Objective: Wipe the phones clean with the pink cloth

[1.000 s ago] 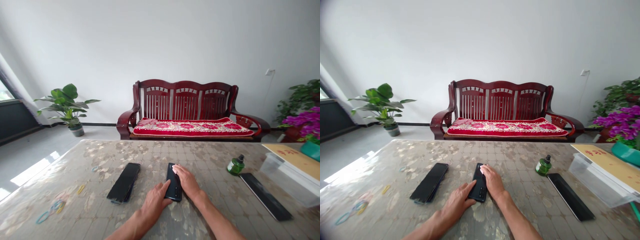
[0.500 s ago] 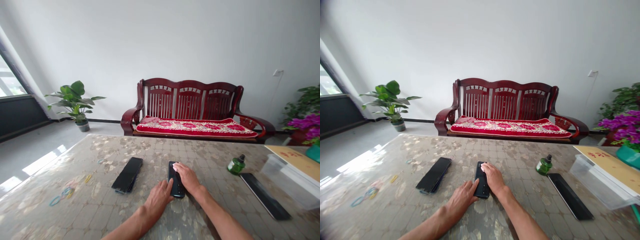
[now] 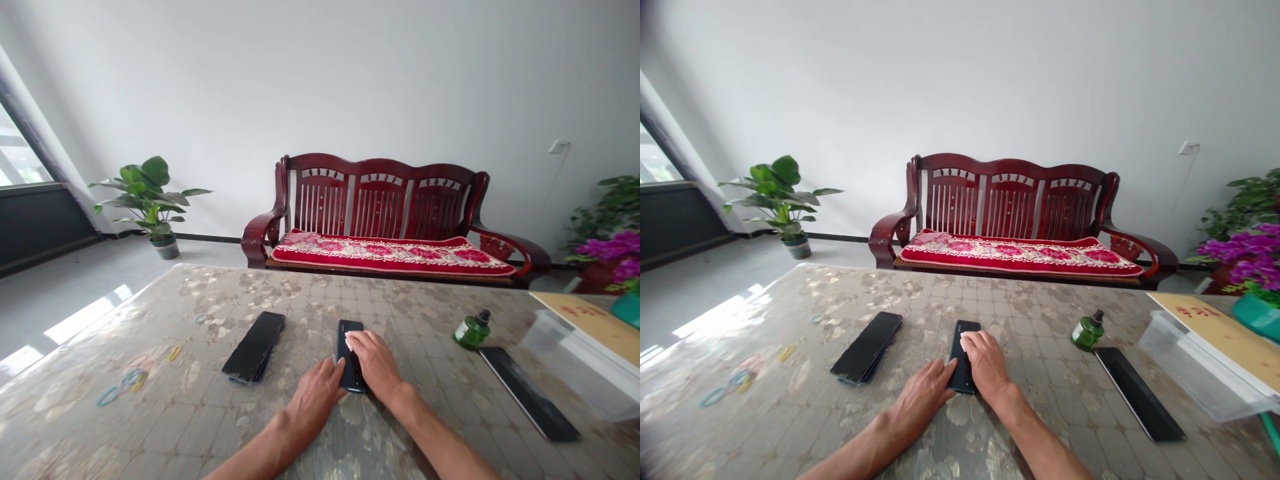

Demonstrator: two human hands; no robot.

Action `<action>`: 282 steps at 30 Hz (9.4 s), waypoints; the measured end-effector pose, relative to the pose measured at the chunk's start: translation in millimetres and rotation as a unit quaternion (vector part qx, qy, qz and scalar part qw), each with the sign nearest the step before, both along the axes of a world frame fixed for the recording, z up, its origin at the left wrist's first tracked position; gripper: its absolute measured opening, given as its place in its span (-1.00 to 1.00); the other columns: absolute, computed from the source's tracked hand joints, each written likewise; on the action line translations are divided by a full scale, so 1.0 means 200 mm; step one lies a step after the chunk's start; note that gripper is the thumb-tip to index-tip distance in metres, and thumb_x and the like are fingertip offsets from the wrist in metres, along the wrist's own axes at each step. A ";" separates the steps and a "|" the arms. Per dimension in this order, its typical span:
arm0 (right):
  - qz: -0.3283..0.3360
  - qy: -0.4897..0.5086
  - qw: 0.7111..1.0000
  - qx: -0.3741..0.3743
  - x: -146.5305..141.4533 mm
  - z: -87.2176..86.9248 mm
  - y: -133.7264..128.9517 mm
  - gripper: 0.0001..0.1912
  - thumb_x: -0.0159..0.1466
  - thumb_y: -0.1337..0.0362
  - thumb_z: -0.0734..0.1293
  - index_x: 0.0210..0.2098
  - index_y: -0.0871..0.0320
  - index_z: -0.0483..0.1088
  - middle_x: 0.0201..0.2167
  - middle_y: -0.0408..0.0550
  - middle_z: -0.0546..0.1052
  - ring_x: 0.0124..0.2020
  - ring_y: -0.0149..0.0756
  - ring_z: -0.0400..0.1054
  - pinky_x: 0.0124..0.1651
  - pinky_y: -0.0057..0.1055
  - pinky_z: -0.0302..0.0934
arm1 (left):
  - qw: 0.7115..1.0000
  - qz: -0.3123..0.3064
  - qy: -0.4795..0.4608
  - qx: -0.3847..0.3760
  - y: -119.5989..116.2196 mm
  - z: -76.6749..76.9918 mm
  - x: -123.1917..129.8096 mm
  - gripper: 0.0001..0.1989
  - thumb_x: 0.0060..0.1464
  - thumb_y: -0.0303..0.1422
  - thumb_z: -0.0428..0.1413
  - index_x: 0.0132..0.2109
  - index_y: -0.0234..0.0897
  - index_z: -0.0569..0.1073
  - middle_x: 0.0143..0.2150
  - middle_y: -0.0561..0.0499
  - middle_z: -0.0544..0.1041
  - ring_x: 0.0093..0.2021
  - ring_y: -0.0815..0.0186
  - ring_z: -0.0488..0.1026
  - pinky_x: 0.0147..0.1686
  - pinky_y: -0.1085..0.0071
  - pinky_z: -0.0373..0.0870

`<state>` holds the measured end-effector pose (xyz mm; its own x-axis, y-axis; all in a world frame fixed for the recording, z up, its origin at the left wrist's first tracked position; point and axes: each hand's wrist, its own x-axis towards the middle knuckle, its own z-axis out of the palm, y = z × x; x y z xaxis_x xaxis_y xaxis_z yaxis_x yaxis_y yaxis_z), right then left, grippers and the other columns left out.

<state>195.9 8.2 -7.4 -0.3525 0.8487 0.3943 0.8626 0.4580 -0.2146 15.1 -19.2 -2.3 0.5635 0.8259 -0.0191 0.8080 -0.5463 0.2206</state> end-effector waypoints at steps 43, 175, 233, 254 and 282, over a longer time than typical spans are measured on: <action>-0.083 0.142 0.976 -0.141 0.03 0.05 0.29 -0.73 0.28 0.39 0.21 -0.13 0.10 0.50 -0.11 0.01 0.56 -0.02 -0.20 0.39 0.03 -0.33 0.19 | 0.998 -0.042 -0.041 -0.002 0.02 0.01 -0.03 -0.64 0.27 -0.36 0.10 0.18 -0.24 0.32 0.11 -0.11 0.42 0.09 0.16 0.42 0.14 0.33 0.35; 0.008 -0.052 0.999 -0.007 -0.12 0.04 0.19 -0.72 0.33 0.52 0.21 -0.14 0.09 0.47 -0.20 -0.09 0.51 -0.10 -0.26 0.31 -0.02 -0.40 0.22 | 0.999 -0.023 -0.035 -0.021 -0.01 0.02 -0.01 -0.75 0.26 -0.40 0.06 0.07 -0.19 0.37 0.03 -0.04 0.44 -0.01 0.18 0.44 0.02 0.33 0.38; 0.016 0.025 0.999 -0.026 -0.04 0.04 0.05 -0.68 0.33 0.53 0.17 -0.15 0.11 0.48 -0.24 -0.05 0.50 -0.14 -0.21 0.32 -0.06 -0.34 0.24 | 0.999 -0.023 -0.035 -0.013 0.01 0.02 -0.01 -0.78 0.22 -0.42 0.07 0.02 -0.19 0.36 -0.01 -0.01 0.46 -0.05 0.19 0.48 -0.05 0.37 0.42; 0.018 0.006 0.998 -0.067 -0.05 0.09 0.03 -0.69 0.34 0.51 0.16 -0.22 0.10 0.50 -0.26 -0.07 0.50 -0.15 -0.26 0.31 -0.07 -0.41 0.19 | 0.999 -0.015 -0.030 -0.024 0.00 0.01 -0.01 -0.75 0.24 -0.38 0.05 0.06 -0.17 0.33 0.03 -0.01 0.44 -0.04 0.20 0.47 -0.02 0.36 0.41; 0.024 0.124 0.992 0.008 -0.01 -0.03 -0.09 -0.70 0.30 0.53 0.21 -0.12 0.08 0.46 -0.20 -0.07 0.53 -0.13 -0.24 0.37 -0.07 -0.32 0.32 | 0.997 -0.038 -0.047 -0.053 0.03 0.09 -0.07 -0.63 0.21 -0.47 0.02 0.14 -0.11 0.31 0.18 0.01 0.38 0.00 0.26 0.50 0.01 0.44 0.43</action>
